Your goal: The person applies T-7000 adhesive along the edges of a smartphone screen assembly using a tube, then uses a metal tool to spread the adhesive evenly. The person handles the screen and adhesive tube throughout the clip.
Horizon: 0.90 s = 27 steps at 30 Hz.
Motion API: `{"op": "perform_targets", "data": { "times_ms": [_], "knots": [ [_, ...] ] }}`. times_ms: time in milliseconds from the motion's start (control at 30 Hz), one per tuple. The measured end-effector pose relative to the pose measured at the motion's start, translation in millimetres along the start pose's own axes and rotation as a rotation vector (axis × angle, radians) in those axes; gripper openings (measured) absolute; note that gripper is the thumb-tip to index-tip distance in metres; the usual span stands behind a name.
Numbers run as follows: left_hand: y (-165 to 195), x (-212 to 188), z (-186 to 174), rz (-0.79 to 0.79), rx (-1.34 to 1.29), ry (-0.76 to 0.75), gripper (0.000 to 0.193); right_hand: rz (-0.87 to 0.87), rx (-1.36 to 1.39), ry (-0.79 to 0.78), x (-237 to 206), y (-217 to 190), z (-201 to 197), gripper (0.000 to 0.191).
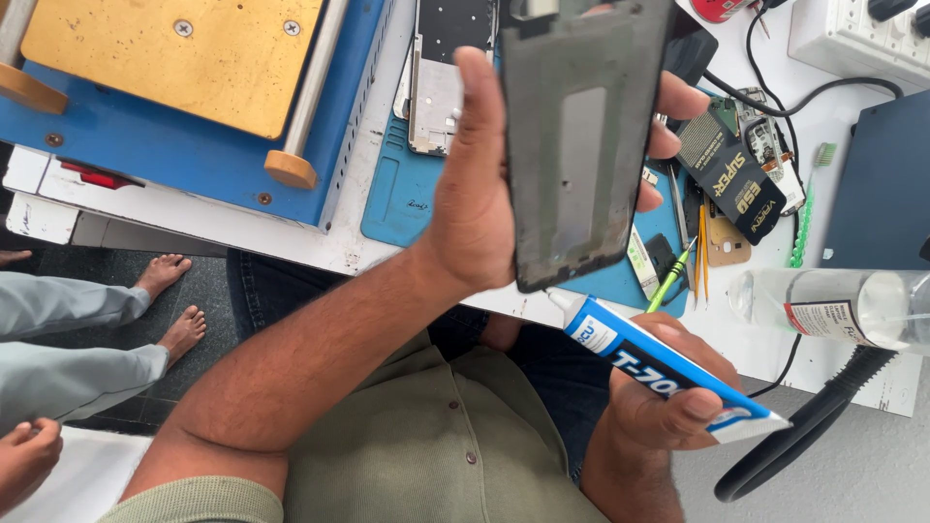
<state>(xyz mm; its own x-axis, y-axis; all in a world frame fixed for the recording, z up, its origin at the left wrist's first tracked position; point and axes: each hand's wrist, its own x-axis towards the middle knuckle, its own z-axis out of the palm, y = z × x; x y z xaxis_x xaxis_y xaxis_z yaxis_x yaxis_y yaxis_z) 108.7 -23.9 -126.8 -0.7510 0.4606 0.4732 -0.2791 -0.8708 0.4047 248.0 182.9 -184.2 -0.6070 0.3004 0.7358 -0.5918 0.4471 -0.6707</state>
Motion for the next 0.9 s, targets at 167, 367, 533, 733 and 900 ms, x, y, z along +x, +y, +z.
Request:
{"op": "perform_targets", "data": {
  "times_ms": [167, 367, 533, 733, 900],
  "knots": [
    [23.9, -35.3, 19.9, -0.088, -0.535, 0.145, 0.095, 0.504, 0.571, 0.109, 2.9, 19.2, -38.4, 0.054],
    [40.0, -70.6, 23.5, -0.064, -0.462, 0.350, 0.098, 0.825, 0.794, 0.162, 9.8, 39.5, -55.9, 0.059],
    [39.0, -80.1, 20.5, -0.227, -0.440, 0.359, 0.089, 0.990, 0.709, 0.143, 19.7, 42.1, -40.0, 0.058],
    [39.7, -86.4, 20.2, -0.347, -0.240, 0.484, 0.078, 0.726, 0.647, 0.145, 11.4, 28.6, -10.4, 0.045],
    [41.5, -93.1, 19.0, -0.308, -0.261, 0.376, 0.073, 0.710, 0.679, 0.069, 7.8, 20.1, -11.7, 0.041]
  ]
}}
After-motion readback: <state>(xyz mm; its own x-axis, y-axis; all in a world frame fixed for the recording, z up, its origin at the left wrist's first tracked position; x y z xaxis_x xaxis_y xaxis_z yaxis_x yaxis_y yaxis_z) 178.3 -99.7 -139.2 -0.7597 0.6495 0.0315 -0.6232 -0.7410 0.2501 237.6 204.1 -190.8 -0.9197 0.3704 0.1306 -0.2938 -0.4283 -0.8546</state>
